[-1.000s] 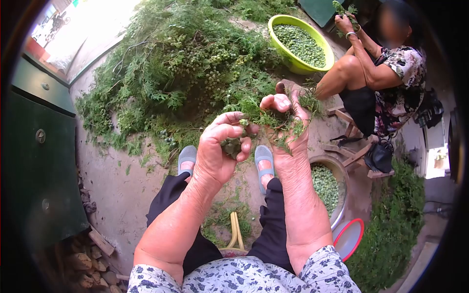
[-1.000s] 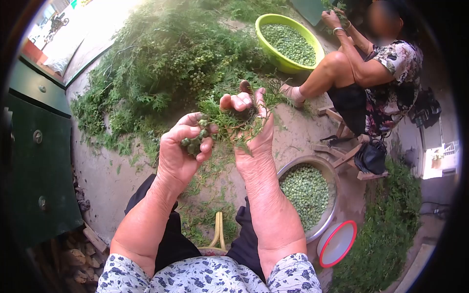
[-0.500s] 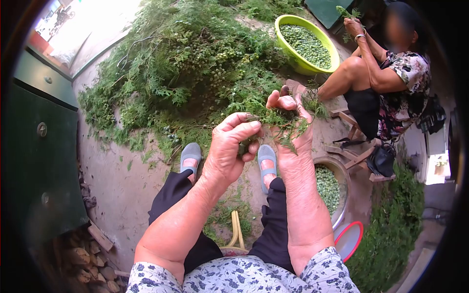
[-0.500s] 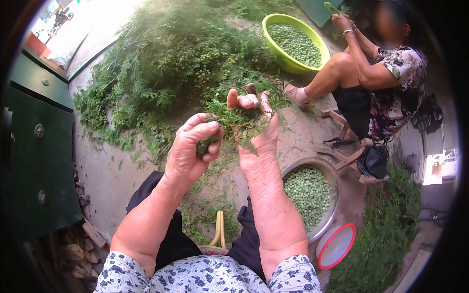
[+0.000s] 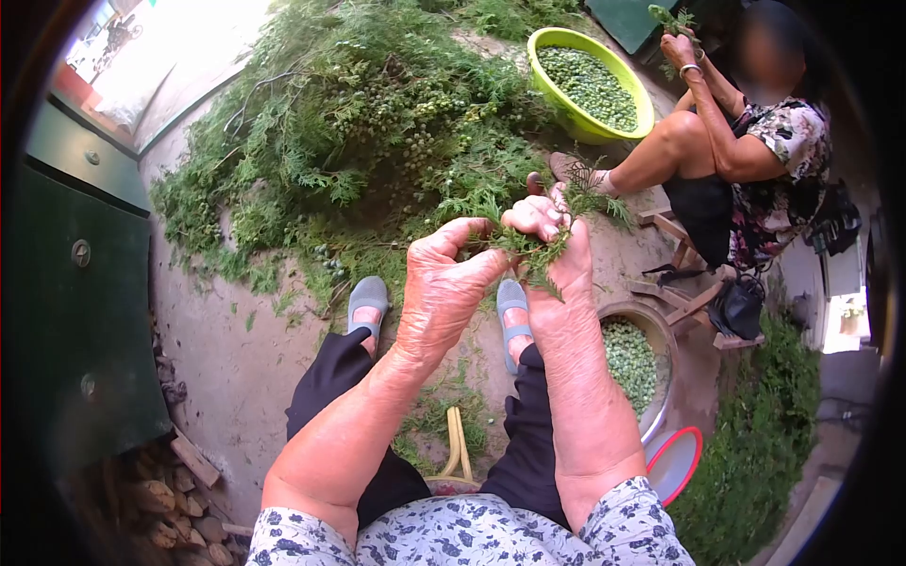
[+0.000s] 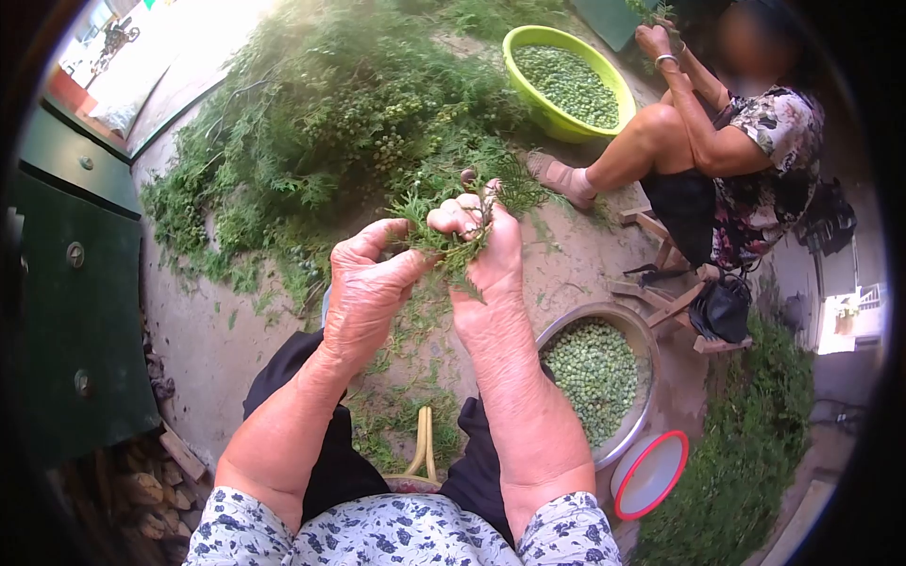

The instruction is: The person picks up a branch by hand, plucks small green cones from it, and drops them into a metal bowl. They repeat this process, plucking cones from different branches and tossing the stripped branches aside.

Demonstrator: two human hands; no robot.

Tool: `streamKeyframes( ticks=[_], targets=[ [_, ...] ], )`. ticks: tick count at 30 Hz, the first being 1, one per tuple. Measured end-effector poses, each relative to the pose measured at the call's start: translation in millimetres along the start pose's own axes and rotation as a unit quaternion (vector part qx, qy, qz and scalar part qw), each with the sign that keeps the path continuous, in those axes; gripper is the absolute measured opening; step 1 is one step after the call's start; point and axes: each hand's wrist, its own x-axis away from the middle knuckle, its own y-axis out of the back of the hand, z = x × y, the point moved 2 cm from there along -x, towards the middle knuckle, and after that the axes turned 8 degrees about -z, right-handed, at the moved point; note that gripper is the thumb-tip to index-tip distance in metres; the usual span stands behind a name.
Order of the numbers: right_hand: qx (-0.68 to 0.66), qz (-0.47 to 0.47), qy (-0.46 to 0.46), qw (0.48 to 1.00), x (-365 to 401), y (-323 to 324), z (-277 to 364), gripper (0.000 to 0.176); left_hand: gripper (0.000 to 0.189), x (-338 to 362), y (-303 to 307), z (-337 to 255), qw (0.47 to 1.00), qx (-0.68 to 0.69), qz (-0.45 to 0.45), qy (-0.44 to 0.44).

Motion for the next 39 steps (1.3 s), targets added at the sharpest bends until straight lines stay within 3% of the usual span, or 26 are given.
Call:
streamKeyframes(
  ticks=[2,3,5,7,9,12,14,16,18,20,21,25,29,32,38,39],
  targets=[
    [-0.040,0.023,-0.082,0.996,-4.7,4.5,1.7,0.020,0.023,-1.9,4.6,-7.2,0.998,-0.054,0.012,-0.003],
    [-0.054,-0.014,-0.110,0.992,-3.2,1.1,2.9,0.025,0.022,-3.3,5.0,-10.7,0.997,-0.057,0.043,-0.007],
    [-0.060,-0.011,-0.128,0.990,-0.1,-3.5,6.0,0.029,0.020,-7.5,11.6,-10.3,0.988,-0.121,0.092,-0.014],
    [-0.067,-0.008,-0.145,0.987,-0.2,-4.2,10.5,0.033,0.018,-4.5,9.9,-8.4,0.992,-0.068,0.100,0.035],
    [0.037,-0.033,-0.099,0.994,-4.3,-2.8,15.5,0.040,0.015,-4.5,9.6,-6.0,0.991,-0.014,0.106,0.084],
    [0.060,-0.061,-0.027,0.996,-2.1,-7.7,20.0,0.045,0.012,-8.8,11.1,-0.3,0.981,0.057,0.099,0.154],
    [0.087,-0.038,-0.042,0.995,-6.7,-3.7,26.8,0.046,0.015,-11.3,15.8,0.3,0.966,0.140,0.076,0.204],
    [0.143,-0.077,0.031,0.986,-5.2,-9.7,30.1,0.044,0.021,-15.6,21.1,3.8,0.955,0.186,0.085,0.217],
    [0.167,-0.040,0.047,0.984,-7.8,-6.9,34.3,0.038,0.024,-17.2,22.9,4.3,0.923,0.297,0.066,0.237],
    [0.256,-0.125,0.114,0.952,-2.2,-15.3,31.4,0.031,0.025,-18.8,23.3,3.3,0.914,0.326,0.070,0.233],
    [0.255,-0.128,0.097,0.953,-0.9,-12.0,31.4,0.021,0.025,-18.7,23.3,0.5,0.914,0.332,0.048,0.230],
    [0.261,-0.155,0.077,0.950,2.5,-9.8,20.0,0.018,0.026,-19.5,26.5,-3.2,0.911,0.343,0.025,0.227],
    [0.271,-0.137,0.036,0.952,2.0,-2.9,16.8,0.026,0.029,-20.9,33.9,-3.8,0.906,0.361,0.009,0.220],
    [0.345,-0.070,0.096,0.931,-3.5,11.7,15.4,0.023,0.025,-22.4,43.0,-7.8,0.900,0.383,-0.005,0.207],
    [0.347,-0.047,0.048,0.935,1.8,20.2,2.1,0.019,0.022,-25.1,59.4,-9.0,0.890,0.418,-0.033,0.182],
    [0.398,-0.036,0.060,0.915,2.7,23.9,1.6,0.019,0.022,-24.9,62.4,-9.5,0.890,0.419,-0.032,0.179]
  ],
)
